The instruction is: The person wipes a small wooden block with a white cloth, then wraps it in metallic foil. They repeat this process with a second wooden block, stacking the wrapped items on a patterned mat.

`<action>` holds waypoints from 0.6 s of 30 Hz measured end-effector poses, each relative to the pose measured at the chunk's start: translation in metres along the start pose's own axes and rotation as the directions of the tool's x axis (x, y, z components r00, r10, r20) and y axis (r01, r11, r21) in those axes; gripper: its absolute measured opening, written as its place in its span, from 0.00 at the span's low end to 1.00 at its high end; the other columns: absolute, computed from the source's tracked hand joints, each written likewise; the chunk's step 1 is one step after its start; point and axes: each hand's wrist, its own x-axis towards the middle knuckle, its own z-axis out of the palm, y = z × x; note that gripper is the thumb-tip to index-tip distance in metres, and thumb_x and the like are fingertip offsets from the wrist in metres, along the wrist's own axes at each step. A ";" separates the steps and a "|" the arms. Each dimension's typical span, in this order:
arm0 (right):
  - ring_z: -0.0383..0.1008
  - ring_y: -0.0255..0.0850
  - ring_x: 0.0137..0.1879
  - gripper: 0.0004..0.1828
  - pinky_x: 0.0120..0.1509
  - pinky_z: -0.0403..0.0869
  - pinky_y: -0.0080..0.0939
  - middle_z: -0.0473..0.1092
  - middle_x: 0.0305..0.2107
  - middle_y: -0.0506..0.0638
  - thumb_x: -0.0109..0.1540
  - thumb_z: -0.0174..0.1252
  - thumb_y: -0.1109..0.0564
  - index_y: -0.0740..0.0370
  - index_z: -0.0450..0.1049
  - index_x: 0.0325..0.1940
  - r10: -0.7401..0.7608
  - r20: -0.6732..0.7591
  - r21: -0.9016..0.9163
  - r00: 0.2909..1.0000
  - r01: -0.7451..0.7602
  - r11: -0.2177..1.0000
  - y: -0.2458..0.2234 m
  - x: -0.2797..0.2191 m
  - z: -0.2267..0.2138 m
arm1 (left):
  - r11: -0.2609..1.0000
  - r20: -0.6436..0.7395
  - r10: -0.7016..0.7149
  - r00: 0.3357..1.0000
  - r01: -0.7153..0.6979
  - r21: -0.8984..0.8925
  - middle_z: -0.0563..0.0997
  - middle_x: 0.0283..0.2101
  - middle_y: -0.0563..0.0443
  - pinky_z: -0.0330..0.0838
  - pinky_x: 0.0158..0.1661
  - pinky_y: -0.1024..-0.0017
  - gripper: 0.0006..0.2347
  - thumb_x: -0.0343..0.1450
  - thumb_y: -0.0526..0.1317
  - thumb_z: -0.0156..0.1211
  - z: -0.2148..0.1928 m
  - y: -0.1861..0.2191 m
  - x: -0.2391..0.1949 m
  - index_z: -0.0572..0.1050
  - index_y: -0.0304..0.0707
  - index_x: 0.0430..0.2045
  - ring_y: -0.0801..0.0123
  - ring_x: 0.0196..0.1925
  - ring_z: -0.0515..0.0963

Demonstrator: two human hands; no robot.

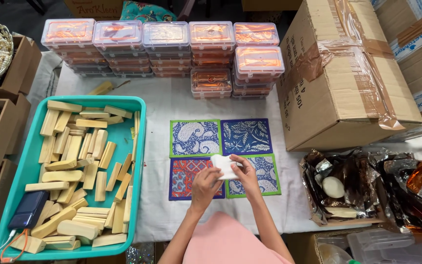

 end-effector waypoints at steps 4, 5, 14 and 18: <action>0.74 0.29 0.52 0.31 0.51 0.77 0.31 0.72 0.54 0.47 0.57 0.70 0.57 0.57 0.71 0.65 -0.182 0.214 -0.161 0.960 0.218 0.963 -0.042 -0.015 0.007 | 0.903 0.085 -0.324 0.942 0.334 -0.269 0.85 0.43 0.55 0.79 0.43 0.66 0.08 0.66 0.39 0.70 -0.012 0.007 0.026 0.81 0.41 0.35 0.65 0.43 0.86; 0.74 0.32 0.52 0.32 0.51 0.77 0.33 0.73 0.51 0.47 0.55 0.71 0.58 0.57 0.73 0.63 -0.230 0.240 -0.303 0.943 0.298 0.905 -0.060 -0.021 0.016 | 0.845 0.116 -0.381 0.917 0.396 -0.359 0.86 0.39 0.54 0.80 0.40 0.69 0.07 0.66 0.39 0.70 -0.013 0.005 0.031 0.82 0.40 0.35 0.67 0.40 0.87; 0.73 0.39 0.53 0.09 0.58 0.71 0.38 0.78 0.41 0.49 0.59 0.69 0.60 0.63 0.81 0.43 -0.509 0.267 -0.494 0.819 0.569 0.657 -0.076 -0.006 0.002 | 0.731 0.257 -0.469 0.845 0.535 -0.423 0.87 0.36 0.51 0.81 0.35 0.71 0.08 0.68 0.41 0.69 -0.064 0.023 0.070 0.83 0.38 0.36 0.72 0.38 0.86; 0.77 0.29 0.40 0.08 0.44 0.77 0.30 0.78 0.34 0.46 0.64 0.64 0.57 0.64 0.79 0.43 -0.238 0.158 -0.232 0.958 0.271 0.934 -0.063 0.002 -0.005 | 0.819 0.024 -0.472 0.881 0.449 -0.357 0.83 0.41 0.52 0.83 0.35 0.72 0.12 0.67 0.41 0.67 -0.079 0.034 0.077 0.80 0.39 0.42 0.72 0.39 0.85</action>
